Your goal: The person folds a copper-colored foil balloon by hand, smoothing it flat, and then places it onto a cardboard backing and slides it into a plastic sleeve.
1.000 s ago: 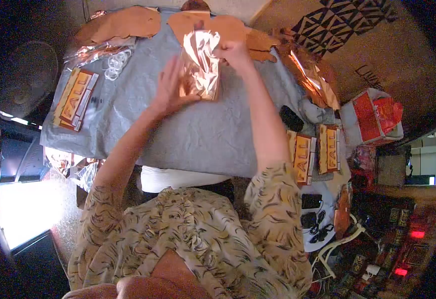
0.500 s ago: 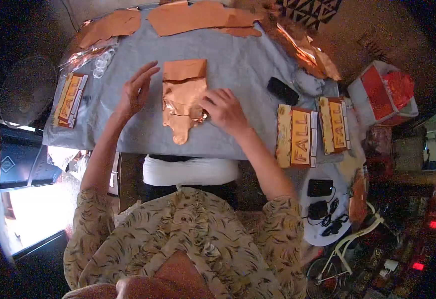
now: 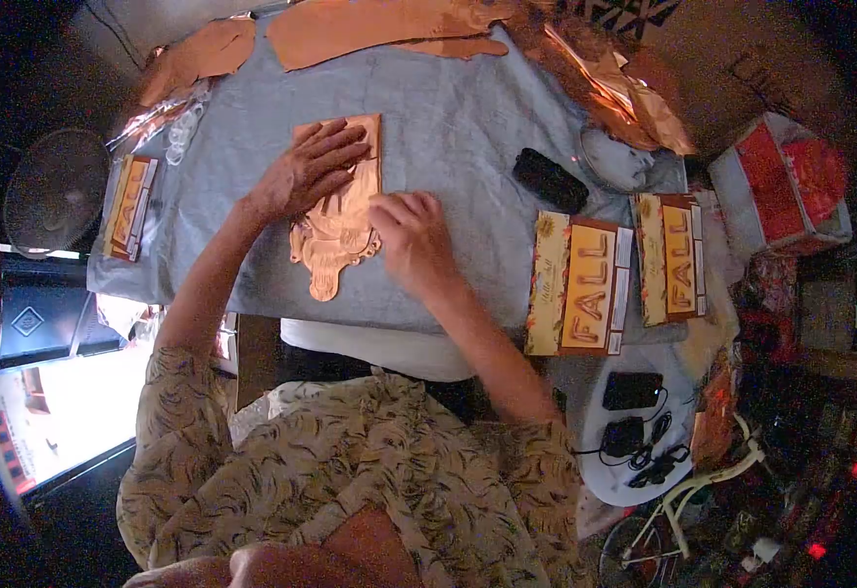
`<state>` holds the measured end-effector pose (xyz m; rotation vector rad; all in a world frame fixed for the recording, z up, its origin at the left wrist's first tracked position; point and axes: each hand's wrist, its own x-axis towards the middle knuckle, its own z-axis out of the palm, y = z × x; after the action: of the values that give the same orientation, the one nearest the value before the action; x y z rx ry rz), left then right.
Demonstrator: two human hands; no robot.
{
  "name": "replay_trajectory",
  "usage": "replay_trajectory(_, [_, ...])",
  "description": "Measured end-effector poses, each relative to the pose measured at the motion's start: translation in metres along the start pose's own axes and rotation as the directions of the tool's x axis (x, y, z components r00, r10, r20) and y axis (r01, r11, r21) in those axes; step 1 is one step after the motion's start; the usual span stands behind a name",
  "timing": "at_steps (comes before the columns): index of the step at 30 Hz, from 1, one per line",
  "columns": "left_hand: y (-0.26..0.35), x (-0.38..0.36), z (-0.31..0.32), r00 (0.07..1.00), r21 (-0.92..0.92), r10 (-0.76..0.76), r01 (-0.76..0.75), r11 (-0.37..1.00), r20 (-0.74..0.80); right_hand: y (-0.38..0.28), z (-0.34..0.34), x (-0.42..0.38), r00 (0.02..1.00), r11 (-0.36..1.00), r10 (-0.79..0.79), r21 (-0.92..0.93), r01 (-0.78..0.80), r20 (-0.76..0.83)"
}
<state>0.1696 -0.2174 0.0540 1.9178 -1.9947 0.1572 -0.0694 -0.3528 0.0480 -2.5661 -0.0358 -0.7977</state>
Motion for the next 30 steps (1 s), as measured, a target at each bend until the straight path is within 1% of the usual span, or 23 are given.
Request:
replay_trajectory(1, [0.001, -0.001, 0.001, 1.0, -0.007, -0.004, 0.004, 1.0, -0.011, -0.001, -0.002, 0.002, 0.998, 0.998, 0.065, 0.021, -0.065, 0.002])
replay_trajectory(2, [0.001, -0.002, 0.002, 1.0, -0.01, -0.005, 0.005, 1.0, -0.011, -0.003, -0.002, 0.007, 0.998, 0.998, 0.067, 0.02, -0.067, 0.005])
replay_trajectory(4, [0.002, -0.001, -0.001, 0.999, -0.036, -0.032, 0.031, 0.999, -0.013, -0.007, 0.003, 0.024, 0.986, 0.962, 0.162, -0.217, -0.168, -0.047])
replay_trajectory(5, [0.002, -0.001, -0.001, 0.999, -0.038, -0.029, 0.028, 0.999, -0.015, -0.008, 0.009, 0.027, 0.985, 0.961, 0.163, -0.22, -0.17, -0.048])
replay_trajectory(7, [0.001, -0.001, -0.001, 0.998, -0.038, -0.005, 0.003, 0.999, -0.055, -0.01, 0.02, 0.032, 0.976, 0.947, 0.219, -0.244, -0.211, 0.008])
replay_trajectory(8, [0.0, -0.003, -0.001, 0.998, -0.04, -0.009, 0.007, 0.999, -0.06, -0.009, 0.025, 0.033, 0.976, 0.947, 0.216, -0.247, -0.206, 0.013])
replay_trajectory(10, [-0.003, -0.009, -0.003, 0.95, -0.156, -0.104, 0.059, 0.986, -0.295, -0.005, 0.034, 0.034, 0.975, 0.938, 0.207, -0.298, -0.175, 0.079])
replay_trajectory(11, [-0.007, -0.014, -0.005, 0.944, -0.159, -0.122, 0.076, 0.984, -0.306, -0.005, 0.037, 0.033, 0.977, 0.942, 0.192, -0.299, -0.156, 0.096])
replay_trajectory(12, [-0.012, -0.021, -0.007, 0.859, -0.412, -0.388, 0.237, 0.88, -0.334, -0.004, 0.04, 0.03, 0.974, 0.937, 0.2, -0.31, -0.158, 0.108])
replay_trajectory(13, [-0.016, -0.027, -0.012, 0.723, -0.644, -0.627, 0.338, 0.686, -0.289, -0.002, 0.042, 0.027, 0.97, 0.933, 0.209, -0.322, -0.161, 0.121])
replay_trajectory(14, [-0.024, -0.034, -0.019, 0.662, -0.484, -0.67, 0.489, 0.726, -0.335, 0.001, 0.046, 0.024, 0.976, 0.936, 0.185, -0.322, -0.14, 0.115])
replay_trajectory(15, [-0.034, -0.042, -0.017, 0.641, -0.494, -0.687, 0.499, 0.712, -0.343, 0.0, 0.046, 0.024, 0.976, 0.939, 0.168, -0.322, -0.116, 0.137])
replay_trajectory(17, [-0.051, -0.056, -0.011, 0.658, -0.385, -0.707, 0.601, 0.701, -0.259, -0.003, 0.044, 0.026, 0.967, 0.942, 0.216, -0.292, -0.169, 0.136])
replay_trajectory(18, [-0.051, -0.055, -0.014, 0.65, -0.459, -0.73, 0.593, 0.662, -0.212, 0.0, 0.046, 0.026, 0.963, 0.934, 0.225, -0.315, -0.169, 0.148])
replay_trajectory(19, [-0.05, -0.052, -0.018, 0.63, -0.471, -0.745, 0.6, 0.646, -0.219, 0.002, 0.047, 0.026, 0.963, 0.937, 0.208, -0.318, -0.146, 0.17])
replay_trajectory(21, [-0.049, -0.045, -0.023, 0.664, -0.398, -0.738, 0.65, 0.648, -0.117, 0.004, 0.047, 0.025, 0.95, 0.92, 0.253, -0.348, -0.178, 0.183])
replay_trajectory(22, [-0.054, -0.043, -0.017, 0.644, -0.413, -0.754, 0.657, 0.63, -0.126, 0.004, 0.047, 0.026, 0.949, 0.924, 0.255, -0.335, -0.184, 0.183])
replay_trajectory(24, [-0.063, -0.036, -0.008, 0.656, -0.477, -0.748, 0.627, 0.616, -0.101, 0.004, 0.045, 0.027, 0.947, 0.925, 0.245, -0.344, -0.164, 0.208])
replay_trajectory(25, [-0.064, -0.032, -0.011, 0.64, -0.49, -0.761, 0.631, 0.601, -0.109, 0.003, 0.045, 0.028, 0.944, 0.922, 0.253, -0.347, -0.169, 0.213])
replay_trajectory(27, [-0.067, -0.026, -0.013, 0.582, -0.516, -0.81, 0.716, 0.471, 0.067, 0.002, 0.045, 0.029, 0.946, 0.924, 0.233, -0.355, -0.143, 0.226])
replay_trajectory(29, [-0.071, -0.024, -0.006, 0.561, -0.543, -0.827, 0.709, 0.45, 0.047, 0.002, 0.046, 0.029, 0.948, 0.925, 0.221, -0.357, -0.129, 0.229])
replay_trajectory(30, [-0.072, -0.023, -0.003, 0.561, -0.546, -0.827, 0.69, 0.474, -0.009, 0.002, 0.046, 0.029, 0.947, 0.924, 0.225, -0.358, -0.134, 0.227])
